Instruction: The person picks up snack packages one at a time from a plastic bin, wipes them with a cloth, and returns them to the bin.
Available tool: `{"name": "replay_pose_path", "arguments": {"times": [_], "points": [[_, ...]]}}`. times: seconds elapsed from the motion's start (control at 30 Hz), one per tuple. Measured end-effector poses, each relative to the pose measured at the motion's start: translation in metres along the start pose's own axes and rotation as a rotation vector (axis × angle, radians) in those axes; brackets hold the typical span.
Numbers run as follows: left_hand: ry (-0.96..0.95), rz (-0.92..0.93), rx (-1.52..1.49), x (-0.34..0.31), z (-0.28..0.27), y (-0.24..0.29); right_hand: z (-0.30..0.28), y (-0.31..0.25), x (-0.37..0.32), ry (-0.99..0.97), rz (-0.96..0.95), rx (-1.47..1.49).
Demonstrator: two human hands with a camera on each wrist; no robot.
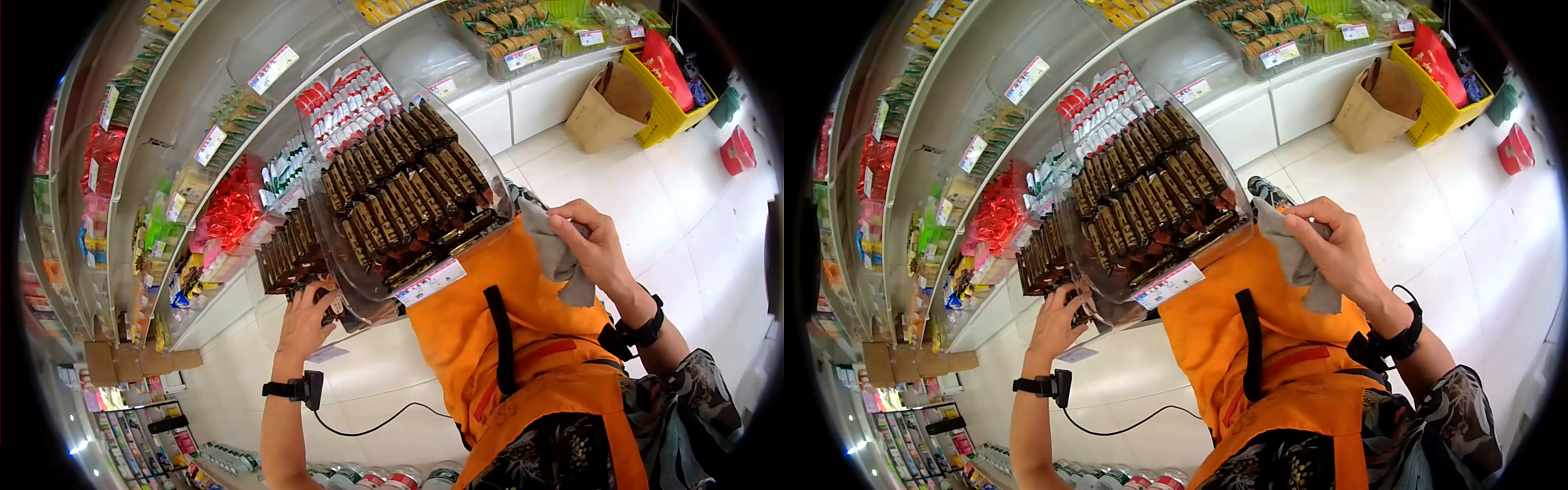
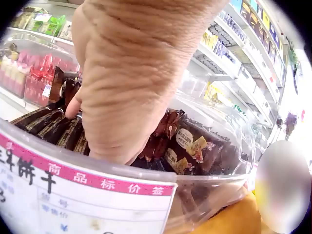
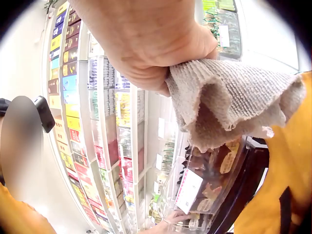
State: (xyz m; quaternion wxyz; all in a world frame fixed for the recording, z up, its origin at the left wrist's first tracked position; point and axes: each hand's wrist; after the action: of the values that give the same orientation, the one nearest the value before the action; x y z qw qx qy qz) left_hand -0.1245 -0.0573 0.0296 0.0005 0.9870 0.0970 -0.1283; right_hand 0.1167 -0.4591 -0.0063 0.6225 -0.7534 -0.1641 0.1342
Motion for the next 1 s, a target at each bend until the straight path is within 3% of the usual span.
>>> {"name": "replay_pose_path", "arguments": {"times": [0.33, 0.43, 0.5, 0.53, 0.63, 0.7, 0.83, 0.9, 1.0], "points": [[0.002, -0.039, 0.009, -0.009, -0.009, -0.001, 0.005, -0.001, -0.002, -0.008, 0.002, 0.041], [0.193, -0.068, -0.100, -0.014, -0.029, -0.015, 0.003, 0.000, -0.002, 0.000, 0.003, 0.045], [0.472, -0.071, -0.071, -0.013, -0.060, -0.003, 0.003, 0.001, 0.000, 0.007, 0.008, 0.054], [0.585, -0.114, -0.093, -0.010, -0.079, 0.016, 0.003, 0.002, -0.001, 0.009, 0.017, 0.068], [0.655, -0.144, -0.273, 0.004, -0.120, 0.066, 0.006, 0.004, 0.000, -0.003, 0.034, 0.109], [0.636, -0.044, -0.358, 0.023, -0.126, 0.105, 0.009, 0.004, 0.000, -0.006, 0.027, 0.125], [0.534, 0.161, -0.507, 0.083, -0.100, 0.175, 0.011, -0.003, -0.001, -0.016, 0.004, 0.148], [0.470, 0.159, -0.510, 0.112, -0.081, 0.203, 0.009, -0.005, -0.002, -0.006, -0.011, 0.190], [0.561, 0.164, -0.285, 0.150, -0.055, 0.224, -0.004, -0.010, -0.003, 0.025, -0.028, 0.154]]}}
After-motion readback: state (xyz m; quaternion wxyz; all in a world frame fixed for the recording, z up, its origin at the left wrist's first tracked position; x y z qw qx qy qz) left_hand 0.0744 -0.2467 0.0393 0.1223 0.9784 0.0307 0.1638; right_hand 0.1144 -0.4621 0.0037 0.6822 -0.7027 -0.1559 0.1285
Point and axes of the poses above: each hand's wrist, its own x-axis towards the middle knuckle, its own z-axis out of the palm, y = z × x, and after that the axes turned 4 degrees about y, right-handed
